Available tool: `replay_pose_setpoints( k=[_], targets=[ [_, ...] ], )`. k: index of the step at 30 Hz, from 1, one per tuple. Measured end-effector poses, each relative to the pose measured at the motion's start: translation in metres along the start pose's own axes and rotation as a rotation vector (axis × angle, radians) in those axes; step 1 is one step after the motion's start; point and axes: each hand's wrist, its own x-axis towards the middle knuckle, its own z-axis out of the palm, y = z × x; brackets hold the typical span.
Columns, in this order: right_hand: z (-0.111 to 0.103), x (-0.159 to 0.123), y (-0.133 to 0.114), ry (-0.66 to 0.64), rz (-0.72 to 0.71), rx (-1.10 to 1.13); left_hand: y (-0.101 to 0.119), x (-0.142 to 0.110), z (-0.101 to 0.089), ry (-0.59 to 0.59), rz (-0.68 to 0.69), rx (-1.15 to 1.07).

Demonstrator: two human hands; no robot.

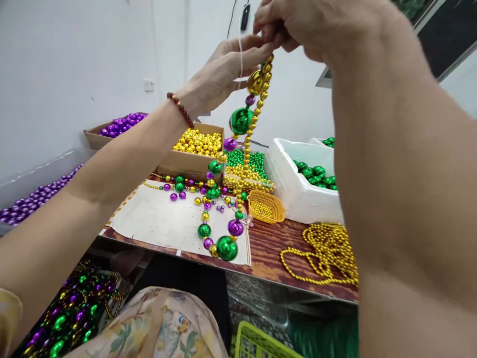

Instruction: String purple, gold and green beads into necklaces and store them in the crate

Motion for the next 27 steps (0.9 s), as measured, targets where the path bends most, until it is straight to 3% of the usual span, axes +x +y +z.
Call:
replay_pose_setpoints(
  k=[4, 11, 16, 21, 27],
  targets=[
    [0.017, -0.014, 0.002, -0.035, 0.055, -0.026, -0.023, -0.006, -0.001, -0.015, -0.024, -0.172],
    [0.032, -0.031, 0.051, -0.127, 0.196, 0.115, -0.062, -0.031, 0.015, 0.144, -0.294, -0.142],
    [0.067, -0.065, 0.092, -0.214, 0.408, 0.181, -0.102, -0.073, 0.025, 0.239, -0.412, -0.241],
    [0.112, -0.108, 0.144, -0.263, 0.500, 0.324, -0.144, -0.125, 0.025, 0.237, -0.638, -0.404],
    [0.163, -0.150, 0.177, -0.356, 0.592, 0.383, -0.183, -0.177, 0.020, 0.309, -0.696, -0.428]
  ],
)
